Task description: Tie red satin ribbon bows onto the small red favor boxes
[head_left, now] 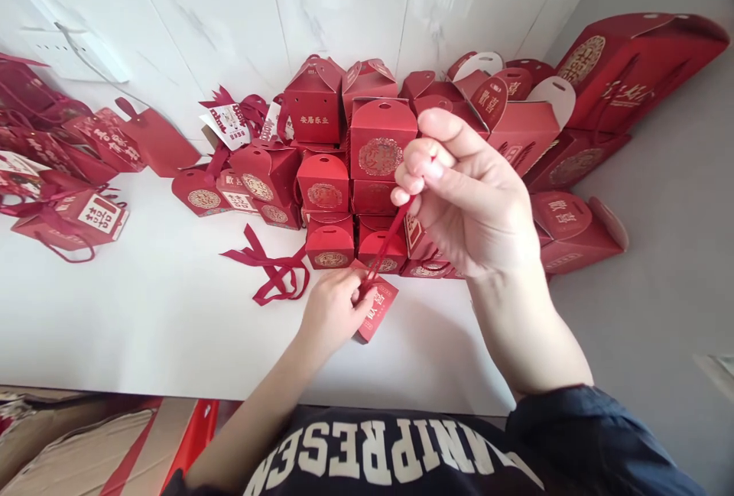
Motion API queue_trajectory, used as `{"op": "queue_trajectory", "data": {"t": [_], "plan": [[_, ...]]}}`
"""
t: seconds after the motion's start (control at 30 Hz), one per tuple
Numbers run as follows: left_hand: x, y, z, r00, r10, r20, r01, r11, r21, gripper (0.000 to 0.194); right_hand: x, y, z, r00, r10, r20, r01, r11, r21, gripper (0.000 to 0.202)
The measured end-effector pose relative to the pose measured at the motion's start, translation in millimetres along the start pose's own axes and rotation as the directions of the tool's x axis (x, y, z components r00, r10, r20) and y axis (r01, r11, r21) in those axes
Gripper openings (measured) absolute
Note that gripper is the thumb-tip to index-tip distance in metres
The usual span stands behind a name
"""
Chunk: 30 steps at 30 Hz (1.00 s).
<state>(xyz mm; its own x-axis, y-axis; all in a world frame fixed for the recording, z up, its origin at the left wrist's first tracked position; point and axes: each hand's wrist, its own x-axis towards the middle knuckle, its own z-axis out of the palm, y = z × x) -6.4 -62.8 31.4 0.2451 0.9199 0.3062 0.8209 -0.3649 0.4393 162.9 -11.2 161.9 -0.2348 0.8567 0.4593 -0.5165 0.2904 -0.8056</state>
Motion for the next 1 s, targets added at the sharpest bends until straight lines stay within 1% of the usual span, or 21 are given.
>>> {"op": "queue_trajectory", "data": {"t": [0.03, 0.1, 0.17, 0.23, 0.3, 0.37, 0.43, 0.53, 0.67, 0.77, 0.83, 0.93, 1.0], "plan": [[4.7, -0.7, -3.6, 0.997, 0.014, 0.078, -0.011, 0.999, -0.046, 0.011, 3.5, -0.4, 1.3, 1.000, 0.008, 0.012, -0.008, 1.000, -0.003, 0.023], [14.9, -3.0, -10.3, 0.984, 0.016, 0.177, 0.001, 0.995, -0.096, 0.008, 8.6, -2.0, 3.5, 0.999, 0.027, 0.040, -0.027, 1.000, -0.010, 0.024], [24.5, -5.5, -15.6, 0.971, 0.025, 0.237, 0.005, 0.992, -0.128, 0.008, 11.9, -4.4, 4.9, 0.996, 0.057, 0.063, -0.057, 0.998, -0.012, 0.025], [32.0, -7.4, -18.3, 0.960, 0.051, 0.274, -0.010, 0.989, -0.148, 0.015, 14.1, -6.5, 4.7, 0.993, 0.099, 0.063, -0.098, 0.995, -0.013, 0.025], [37.0, -8.9, -17.8, 0.962, 0.066, 0.264, -0.028, 0.989, -0.145, 0.022, 15.9, -7.4, 2.3, 0.991, 0.122, 0.048, -0.121, 0.993, -0.009, 0.024], [39.4, -10.7, -14.8, 0.969, 0.097, 0.227, -0.061, 0.985, -0.161, 0.024, 17.4, -6.7, -2.4, 0.993, 0.116, 0.033, -0.116, 0.993, -0.002, 0.025], [39.7, -14.2, -10.5, 0.969, 0.143, 0.203, -0.093, 0.967, -0.237, 0.025, 18.6, -5.0, -8.3, 0.994, 0.103, 0.025, -0.103, 0.995, 0.004, 0.026], [37.7, -23.3, -5.6, 0.951, 0.204, 0.232, -0.099, 0.912, -0.398, 0.027, 19.3, -2.8, -16.9, 0.995, 0.092, 0.024, -0.092, 0.996, 0.005, 0.028], [34.4, -38.0, -7.9, 0.896, 0.306, 0.322, -0.059, 0.800, -0.597, 0.018, 19.4, -2.7, -23.4, 0.997, 0.070, 0.027, -0.070, 0.997, 0.005, 0.031], [34.9, -43.1, -16.5, 0.837, 0.396, 0.377, -0.051, 0.743, -0.667, 0.018, 19.7, -3.6, -23.3, 0.996, 0.090, 0.000, -0.090, 0.996, -0.009, 0.028], [36.7, -41.9, -22.9, 0.807, 0.434, 0.400, -0.084, 0.755, -0.651, 0.019, 20.1, -4.1, -21.4, 0.994, 0.109, -0.007, -0.109, 0.994, -0.006, 0.026], [39.8, -36.1, -27.7, 0.789, 0.470, 0.396, -0.183, 0.795, -0.578, 0.016, 19.8, -4.5, -18.0, 0.993, 0.121, 0.009, -0.121, 0.993, 0.014, 0.025], [41.7, -33.1, -25.9, 0.780, 0.498, 0.379, -0.227, 0.790, -0.569, 0.015, 18.5, -4.7, -16.9, 0.993, 0.112, 0.033, -0.113, 0.993, 0.025, 0.027]]}}
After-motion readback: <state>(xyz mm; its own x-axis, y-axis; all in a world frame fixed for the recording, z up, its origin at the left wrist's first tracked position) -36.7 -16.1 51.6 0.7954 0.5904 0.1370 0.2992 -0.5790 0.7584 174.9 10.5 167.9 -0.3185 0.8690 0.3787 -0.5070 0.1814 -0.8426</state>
